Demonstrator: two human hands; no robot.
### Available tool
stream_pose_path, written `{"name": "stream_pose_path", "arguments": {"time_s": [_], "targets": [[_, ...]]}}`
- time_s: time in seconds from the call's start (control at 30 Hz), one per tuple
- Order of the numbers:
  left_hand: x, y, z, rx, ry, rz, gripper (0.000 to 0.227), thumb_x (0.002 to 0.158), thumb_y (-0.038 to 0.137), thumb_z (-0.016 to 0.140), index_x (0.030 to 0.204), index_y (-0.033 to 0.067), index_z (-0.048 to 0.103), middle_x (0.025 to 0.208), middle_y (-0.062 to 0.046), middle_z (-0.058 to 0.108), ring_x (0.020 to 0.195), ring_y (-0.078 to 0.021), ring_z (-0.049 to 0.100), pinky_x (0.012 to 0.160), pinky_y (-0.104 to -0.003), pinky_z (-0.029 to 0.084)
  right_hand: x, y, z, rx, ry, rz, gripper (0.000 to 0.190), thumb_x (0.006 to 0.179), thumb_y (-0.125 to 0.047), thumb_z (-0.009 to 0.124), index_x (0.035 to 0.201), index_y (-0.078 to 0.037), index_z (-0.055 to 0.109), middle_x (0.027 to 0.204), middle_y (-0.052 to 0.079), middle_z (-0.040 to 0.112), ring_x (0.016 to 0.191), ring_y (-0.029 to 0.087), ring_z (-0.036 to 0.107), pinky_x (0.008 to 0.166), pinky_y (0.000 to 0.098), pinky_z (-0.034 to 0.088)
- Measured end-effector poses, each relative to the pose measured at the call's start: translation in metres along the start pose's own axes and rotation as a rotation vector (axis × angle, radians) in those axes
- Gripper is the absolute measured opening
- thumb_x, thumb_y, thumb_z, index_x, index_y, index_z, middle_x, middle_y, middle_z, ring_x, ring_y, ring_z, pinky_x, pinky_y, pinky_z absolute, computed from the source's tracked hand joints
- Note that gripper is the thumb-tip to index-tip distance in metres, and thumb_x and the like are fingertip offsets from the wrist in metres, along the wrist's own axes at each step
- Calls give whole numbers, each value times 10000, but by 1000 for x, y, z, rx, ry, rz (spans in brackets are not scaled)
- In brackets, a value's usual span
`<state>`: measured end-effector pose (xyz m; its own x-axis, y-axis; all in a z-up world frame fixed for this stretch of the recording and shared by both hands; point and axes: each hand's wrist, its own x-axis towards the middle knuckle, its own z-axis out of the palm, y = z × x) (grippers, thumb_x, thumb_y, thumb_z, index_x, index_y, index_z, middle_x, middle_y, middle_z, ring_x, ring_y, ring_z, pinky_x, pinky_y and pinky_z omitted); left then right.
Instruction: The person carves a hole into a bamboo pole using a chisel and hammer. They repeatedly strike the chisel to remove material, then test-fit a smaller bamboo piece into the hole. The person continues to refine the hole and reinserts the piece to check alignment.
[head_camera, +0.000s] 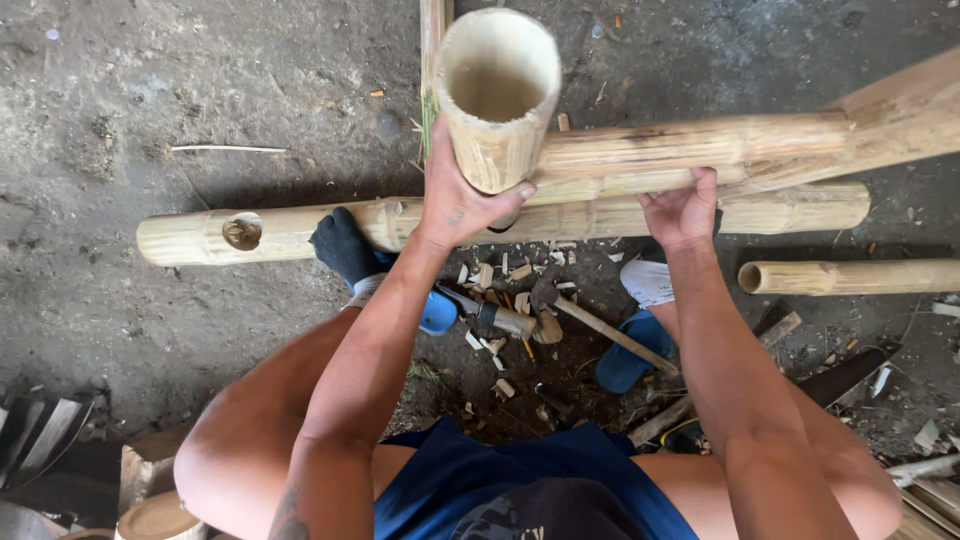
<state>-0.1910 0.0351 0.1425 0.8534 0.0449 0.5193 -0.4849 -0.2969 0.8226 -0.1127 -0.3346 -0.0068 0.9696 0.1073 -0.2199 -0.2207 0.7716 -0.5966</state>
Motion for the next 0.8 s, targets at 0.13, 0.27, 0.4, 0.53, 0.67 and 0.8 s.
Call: {"name": "stream_pose_path", "arguments": {"time_s": [0.13, 0.27, 0.4, 0.53, 0.67, 0.8], "targets": [[8, 0, 6, -70, -42, 59, 1205, 732, 270, 986, 1601, -10, 200, 1495, -210, 521, 1405, -303, 579, 1224, -431, 506, -5, 1, -7, -81, 68, -6, 626, 868, -427, 711, 1385, -119, 539, 1346, 74, 614, 1254, 256, 528, 1195, 503, 371], [18, -4, 7, 19, -62, 47, 1220, 749, 302, 976, 1613, 24, 162, 1481, -195, 570, 1378, -297, 622, 1220, -435, 508, -8, -3, 1, -143, 120, 24, 751, 790, -447, 712, 1435, -155, 465, 1470, 31, 531, 1382, 221, 488, 1224, 511, 320], [25, 3, 7, 20, -117, 69, 1199, 750, 312, 977, 1616, 65, 185, 1496, -197, 571, 1386, -327, 627, 1210, -447, 517, -13, -4, 9, -131, 160, 47, 777, 794, -455, 710, 1456, -147, 445, 1496, 33, 517, 1403, 219, 473, 1225, 495, 295], [37, 7, 7, 4, -150, 80, 1174, 760, 316, 996, 1601, 69, 214, 1484, -200, 593, 1373, -342, 639, 1167, -457, 515, -15, -1, 7, -131, 185, 47, 765, 817, -466, 706, 1457, -135, 450, 1494, 55, 520, 1409, 227, 478, 1212, 474, 312], [51, 2, 7, -24, -177, -43, 1113, 781, 323, 947, 1581, 55, 222, 1384, -184, 686, 1281, -333, 717, 1141, -449, 581, -15, -2, 6, -135, 239, 48, 718, 832, -480, 717, 1420, -156, 463, 1444, 61, 529, 1357, 232, 485, 1190, 466, 365], [60, -2, 0, -125, -196, 39, 1043, 850, 298, 932, 1567, 70, 210, 1371, -192, 691, 1276, -330, 727, 1116, -451, 555, -15, 0, 18, -123, 204, 44, 704, 840, -499, 726, 1411, -178, 468, 1426, 34, 536, 1325, 217, 488, 1163, 470, 369]]}}
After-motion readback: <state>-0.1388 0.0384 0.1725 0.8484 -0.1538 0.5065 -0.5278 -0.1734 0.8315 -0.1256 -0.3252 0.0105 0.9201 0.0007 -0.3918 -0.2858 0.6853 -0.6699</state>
